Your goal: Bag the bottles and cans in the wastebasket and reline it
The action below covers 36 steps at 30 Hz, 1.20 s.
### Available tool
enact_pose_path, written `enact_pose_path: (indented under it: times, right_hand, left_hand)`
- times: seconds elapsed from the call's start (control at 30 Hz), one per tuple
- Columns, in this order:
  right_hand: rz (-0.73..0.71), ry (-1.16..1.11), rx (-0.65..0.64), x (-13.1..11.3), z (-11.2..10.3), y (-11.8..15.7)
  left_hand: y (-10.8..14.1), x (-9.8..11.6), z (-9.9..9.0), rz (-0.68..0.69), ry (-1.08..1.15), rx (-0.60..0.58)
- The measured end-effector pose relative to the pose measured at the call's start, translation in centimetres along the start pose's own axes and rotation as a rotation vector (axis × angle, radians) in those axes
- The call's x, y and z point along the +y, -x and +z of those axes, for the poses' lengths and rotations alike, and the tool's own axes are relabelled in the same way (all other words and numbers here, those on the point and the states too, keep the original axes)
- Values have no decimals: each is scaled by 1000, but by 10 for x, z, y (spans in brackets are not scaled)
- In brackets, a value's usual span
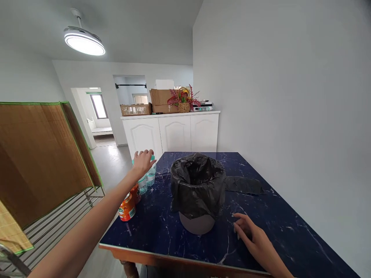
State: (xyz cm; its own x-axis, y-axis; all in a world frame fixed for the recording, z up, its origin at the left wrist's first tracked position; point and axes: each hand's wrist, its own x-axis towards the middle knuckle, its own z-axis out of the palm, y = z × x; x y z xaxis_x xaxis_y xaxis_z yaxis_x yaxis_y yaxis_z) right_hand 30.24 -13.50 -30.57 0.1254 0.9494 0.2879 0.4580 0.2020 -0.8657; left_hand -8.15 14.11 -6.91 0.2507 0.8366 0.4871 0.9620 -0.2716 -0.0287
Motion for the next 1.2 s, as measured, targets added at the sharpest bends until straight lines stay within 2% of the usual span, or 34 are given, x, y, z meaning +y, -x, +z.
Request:
enact_pose_path:
  times: [0.2,0.3,0.37,0.43,0.5,0.57,0.6,0.67,0.73,0.83,1.07,1.2]
  right_hand:
    - [18,-42,-17,-1,-3,-1]
    - [21,-38,-10,-2,-3,-2]
    - [14,-40,7,-2,-2,-2]
    - [4,-44,26,-2,-2,-2]
    - [-3,-44,33,-2,-2,-1]
    - [-8,-44,35,-3,-1,-1]
    - [-9,-43,35,-3,-1,0]
    - [-10,-37,38,-2,-1,0]
    - [-10,-25,35,-2,-1,-1]
    - [-2,-15,25,-1,-1,-1]
    - [4,-15,30,-2,1,-2]
    - [1,-24,32,-4,0,-2]
  left_hand:
    - [-2,15,-2,-13,2,-14]
    - [-4,18,-18,12,46,51]
    - [-6,19,-42,28,83,126]
    - [-7,22,-78,46,157,254]
    - [-1,31,-122,114,397,522]
    - [13,47,-166,194,573,680]
    - [23,57,-185,224,634,714]
    - [43,78,-215,293,705,710]
    - [61,96,-227,374,760,641]
    - [75,115,-217,459,792,501]
    - [67,127,-143,463,808,33]
    - [60,128,-117,471,811,-102]
